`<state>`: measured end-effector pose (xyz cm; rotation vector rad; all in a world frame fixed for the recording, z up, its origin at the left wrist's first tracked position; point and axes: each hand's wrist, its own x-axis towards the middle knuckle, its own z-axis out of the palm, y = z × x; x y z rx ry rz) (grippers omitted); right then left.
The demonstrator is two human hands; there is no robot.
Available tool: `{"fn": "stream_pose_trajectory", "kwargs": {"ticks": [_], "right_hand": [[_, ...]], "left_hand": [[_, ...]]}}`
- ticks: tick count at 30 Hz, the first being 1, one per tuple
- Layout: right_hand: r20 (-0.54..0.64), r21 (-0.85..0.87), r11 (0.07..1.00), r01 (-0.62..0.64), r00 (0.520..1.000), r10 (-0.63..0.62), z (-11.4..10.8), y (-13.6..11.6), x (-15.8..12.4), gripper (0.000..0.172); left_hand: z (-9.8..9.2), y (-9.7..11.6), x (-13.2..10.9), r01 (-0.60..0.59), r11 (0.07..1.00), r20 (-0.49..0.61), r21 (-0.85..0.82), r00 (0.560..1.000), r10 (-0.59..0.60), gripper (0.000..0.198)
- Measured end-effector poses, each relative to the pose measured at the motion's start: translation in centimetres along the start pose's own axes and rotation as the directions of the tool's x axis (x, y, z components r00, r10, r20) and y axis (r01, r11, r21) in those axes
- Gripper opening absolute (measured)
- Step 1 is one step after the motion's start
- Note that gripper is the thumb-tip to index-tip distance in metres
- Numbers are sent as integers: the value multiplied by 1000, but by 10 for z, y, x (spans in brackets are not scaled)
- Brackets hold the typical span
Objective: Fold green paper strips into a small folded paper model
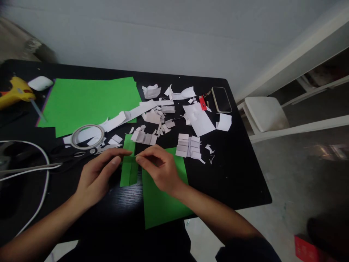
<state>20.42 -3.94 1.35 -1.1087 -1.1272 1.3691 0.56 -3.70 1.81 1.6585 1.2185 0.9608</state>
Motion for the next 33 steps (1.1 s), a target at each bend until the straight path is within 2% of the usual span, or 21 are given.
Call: {"fn": "stream_pose_trajectory", "kwargs": {"ticks": [3, 7, 10, 12, 14, 16, 20, 23, 26, 33], "right_hand": [[-5, 90, 992, -91, 996, 92, -3, -1, 2, 10], [17, 188, 977, -101, 995, 100, -4, -1, 2, 12], [39, 230, 968, -99, 995, 93, -3, -1, 1, 12], [61, 249, 963, -105, 994, 93, -3, 0, 1, 12], [85, 255, 961, -107, 992, 88, -3, 0, 1, 11], [99, 244, 964, -103, 992, 81, -3, -1, 0, 10], [99, 168, 983, -80, 993, 64, -1, -2, -2, 10], [82, 73, 996, -44, 996, 38, 0, -1, -5, 10], [77, -41, 999, 18, 997, -14, 0, 1, -8, 8], [122, -223, 951, 212, 974, -189, -4, 4, -7, 9]], "left_hand": [[-3, 0, 1, -102, 995, -28, 10, 994, 102, 22], [0, -4, 2, -214, 970, -169, 115, 958, 232, 18], [5, -7, 2, -178, 977, -287, 116, 936, 204, 19], [6, -7, 1, -141, 986, -308, 89, 937, 162, 19], [4, -5, 1, -116, 990, -259, 85, 956, 134, 12], [2, -2, 2, -95, 993, -162, 70, 981, 105, 5], [-2, 4, 5, 8, 998, -56, -55, 998, -11, 21], [-3, 6, 7, 57, 992, -36, -116, 997, -61, 23], [-2, 6, 6, 71, 989, -59, -131, 995, -79, 15], [-2, 5, 7, 156, 972, -66, -177, 983, -169, 10]]}}
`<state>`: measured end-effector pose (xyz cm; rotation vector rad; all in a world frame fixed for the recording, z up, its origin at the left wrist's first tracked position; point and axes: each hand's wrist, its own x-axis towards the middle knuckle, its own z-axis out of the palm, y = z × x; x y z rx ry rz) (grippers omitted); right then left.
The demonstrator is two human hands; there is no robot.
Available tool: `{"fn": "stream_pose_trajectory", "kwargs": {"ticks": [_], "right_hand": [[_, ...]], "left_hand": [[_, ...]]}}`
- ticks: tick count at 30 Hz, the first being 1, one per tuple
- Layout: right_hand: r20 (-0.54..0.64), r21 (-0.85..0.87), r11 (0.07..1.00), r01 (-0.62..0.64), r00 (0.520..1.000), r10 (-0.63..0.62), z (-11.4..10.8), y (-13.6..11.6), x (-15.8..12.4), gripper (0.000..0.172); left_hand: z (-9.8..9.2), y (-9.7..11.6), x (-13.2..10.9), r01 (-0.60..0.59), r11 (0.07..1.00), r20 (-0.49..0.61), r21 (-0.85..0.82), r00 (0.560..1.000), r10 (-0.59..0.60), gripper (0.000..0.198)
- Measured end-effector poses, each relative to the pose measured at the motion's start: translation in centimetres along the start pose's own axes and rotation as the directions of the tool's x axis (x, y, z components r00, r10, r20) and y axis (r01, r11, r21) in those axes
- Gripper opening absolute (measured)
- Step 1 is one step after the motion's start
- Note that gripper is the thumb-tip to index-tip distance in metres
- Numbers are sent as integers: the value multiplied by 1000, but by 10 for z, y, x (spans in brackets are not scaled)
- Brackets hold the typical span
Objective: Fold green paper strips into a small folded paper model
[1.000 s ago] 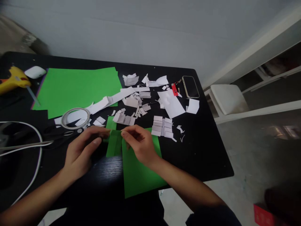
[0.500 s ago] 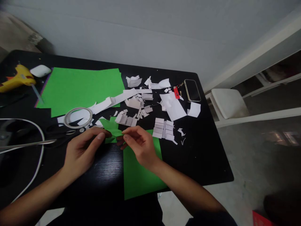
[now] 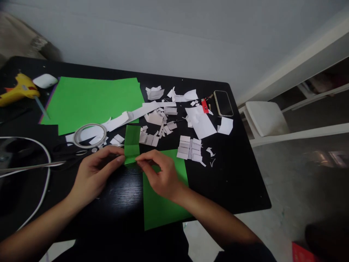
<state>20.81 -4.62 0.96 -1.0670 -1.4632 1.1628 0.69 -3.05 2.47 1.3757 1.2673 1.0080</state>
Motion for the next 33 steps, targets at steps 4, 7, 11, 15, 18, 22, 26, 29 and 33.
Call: {"fn": "stream_pose_trajectory", "kwargs": {"ticks": [4, 7, 11, 15, 18, 22, 26, 29, 33], "right_hand": [[-46, -67, 996, 63, 997, -66, -1, 2, 2, 10], [-63, -60, 998, 28, 997, -32, -1, 4, 3, 8], [-86, -5, 999, -41, 995, 41, 2, 2, 3, 6], [-121, -7, 994, -111, 987, 109, 3, 0, 4, 5], [-103, 55, 978, -202, 973, 207, 1, 0, 6, 7], [32, 275, 886, -373, 925, 380, -1, 6, 10, 18], [107, 398, 808, -433, 897, 428, 0, 10, 12, 28], [65, 330, 859, -392, 917, 393, 2, 10, 11, 30], [79, 255, 896, -364, 931, 356, 1, 5, 10, 26]], "left_hand": [[1, 1, 1, -10, 998, 11, -58, 1000, 11, 5], [2, 1, 0, -13, 998, 18, -61, 1000, 14, 6], [3, -2, -3, -53, 998, 36, 15, 998, 53, 8], [1, -3, -7, -129, 988, 79, 88, 989, 122, 12], [0, -3, -9, -159, 982, 98, 101, 984, 149, 13], [0, -2, -8, -170, 983, 128, 69, 979, 160, 16], [4, -3, -6, -225, 971, 130, 81, 968, 213, 17], [6, -3, -4, -289, 952, 111, 98, 954, 278, 13], [7, -4, -2, -335, 933, 99, 131, 941, 323, 10]]}}
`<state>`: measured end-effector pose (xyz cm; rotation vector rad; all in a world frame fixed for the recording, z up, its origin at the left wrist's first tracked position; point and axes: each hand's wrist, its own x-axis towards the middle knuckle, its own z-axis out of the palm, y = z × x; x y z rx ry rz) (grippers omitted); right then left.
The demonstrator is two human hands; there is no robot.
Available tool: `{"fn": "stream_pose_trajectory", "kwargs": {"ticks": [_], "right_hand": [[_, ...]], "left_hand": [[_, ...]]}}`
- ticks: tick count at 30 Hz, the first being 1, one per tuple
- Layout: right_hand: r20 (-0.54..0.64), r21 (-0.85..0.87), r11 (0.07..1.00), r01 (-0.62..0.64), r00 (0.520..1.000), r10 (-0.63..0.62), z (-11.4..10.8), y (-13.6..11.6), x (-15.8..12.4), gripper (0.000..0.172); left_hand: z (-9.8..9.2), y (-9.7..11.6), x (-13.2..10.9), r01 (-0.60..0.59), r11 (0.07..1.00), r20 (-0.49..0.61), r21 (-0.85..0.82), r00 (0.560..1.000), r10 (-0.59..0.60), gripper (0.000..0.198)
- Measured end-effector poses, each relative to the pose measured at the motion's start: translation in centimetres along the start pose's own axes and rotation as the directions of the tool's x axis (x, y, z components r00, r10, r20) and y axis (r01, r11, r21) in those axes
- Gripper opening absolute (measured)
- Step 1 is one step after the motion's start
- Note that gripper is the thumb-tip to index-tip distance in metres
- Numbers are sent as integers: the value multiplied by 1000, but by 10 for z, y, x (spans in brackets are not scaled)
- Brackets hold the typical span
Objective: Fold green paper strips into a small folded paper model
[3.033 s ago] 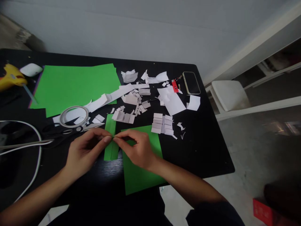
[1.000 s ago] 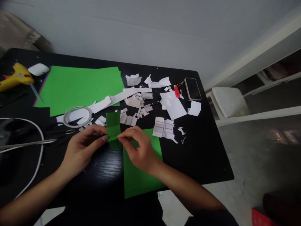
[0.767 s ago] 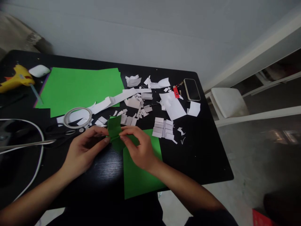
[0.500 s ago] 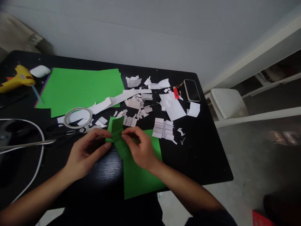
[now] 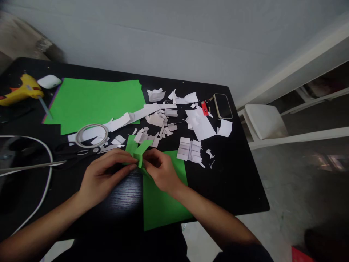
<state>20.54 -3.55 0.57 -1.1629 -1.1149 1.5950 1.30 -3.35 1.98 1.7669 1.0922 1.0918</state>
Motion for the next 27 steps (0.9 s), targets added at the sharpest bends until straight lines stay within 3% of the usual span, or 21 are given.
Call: {"fn": "stream_pose_trajectory", "kwargs": {"ticks": [8, 16, 22, 27], "right_hand": [[37, 147, 987, -66, 997, 62, -1, -1, -2, 28], [15, 175, 974, -145, 989, 145, 1, -5, -1, 22], [-19, 196, 962, -192, 980, 200, 1, -3, -2, 26], [2, 214, 957, -196, 980, 201, 1, -6, -1, 27]], "left_hand": [[-2, -5, 3, 98, 995, -66, 16, 993, -97, 9], [-1, -1, 4, 326, 934, -56, -150, 940, -337, 15], [-3, 0, 6, 427, 891, 127, -156, 903, -411, 28], [-4, 0, 8, 475, 865, 153, -161, 878, -454, 31]]}}
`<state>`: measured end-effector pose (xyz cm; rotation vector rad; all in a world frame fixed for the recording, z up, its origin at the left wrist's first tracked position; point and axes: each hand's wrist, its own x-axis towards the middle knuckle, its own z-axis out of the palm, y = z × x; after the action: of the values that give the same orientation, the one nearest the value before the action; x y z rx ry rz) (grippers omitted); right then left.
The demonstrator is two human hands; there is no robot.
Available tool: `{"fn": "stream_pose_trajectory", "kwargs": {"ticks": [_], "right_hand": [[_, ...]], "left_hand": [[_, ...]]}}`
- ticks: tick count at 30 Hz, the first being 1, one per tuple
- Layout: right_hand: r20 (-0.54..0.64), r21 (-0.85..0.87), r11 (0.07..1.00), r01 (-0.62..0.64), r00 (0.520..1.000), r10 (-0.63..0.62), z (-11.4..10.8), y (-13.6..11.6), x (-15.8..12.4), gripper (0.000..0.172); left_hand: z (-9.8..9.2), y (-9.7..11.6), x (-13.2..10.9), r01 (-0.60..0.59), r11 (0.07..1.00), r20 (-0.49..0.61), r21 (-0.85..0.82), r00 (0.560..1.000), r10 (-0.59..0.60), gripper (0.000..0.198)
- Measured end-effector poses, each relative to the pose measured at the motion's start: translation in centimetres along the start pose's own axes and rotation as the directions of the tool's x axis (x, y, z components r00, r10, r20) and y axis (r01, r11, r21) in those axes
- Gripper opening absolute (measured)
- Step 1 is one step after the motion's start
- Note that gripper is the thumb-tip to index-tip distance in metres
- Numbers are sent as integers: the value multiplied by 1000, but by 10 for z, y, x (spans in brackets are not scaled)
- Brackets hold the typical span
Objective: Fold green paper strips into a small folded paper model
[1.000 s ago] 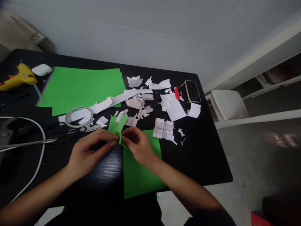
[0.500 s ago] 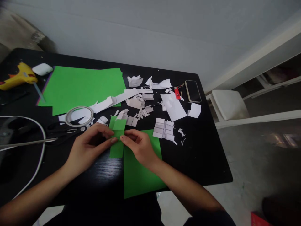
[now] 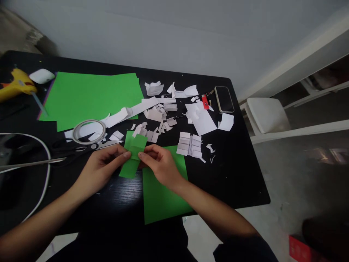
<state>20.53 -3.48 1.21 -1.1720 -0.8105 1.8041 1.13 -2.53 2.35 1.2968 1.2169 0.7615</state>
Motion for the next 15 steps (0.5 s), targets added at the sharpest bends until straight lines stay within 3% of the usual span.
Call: {"fn": "stream_pose_trajectory", "kwargs": {"ticks": [6, 15], "right_hand": [[-15, -31, 999, 28, 999, -28, -1, 1, 2, 28], [-10, -6, 998, 64, 998, -64, -1, 2, 2, 25]], "left_hand": [[-1, -1, 0, 37, 999, 17, 4, 999, -37, 34], [-1, -2, -1, -20, 1000, 3, 20, 1000, 19, 36]]}}
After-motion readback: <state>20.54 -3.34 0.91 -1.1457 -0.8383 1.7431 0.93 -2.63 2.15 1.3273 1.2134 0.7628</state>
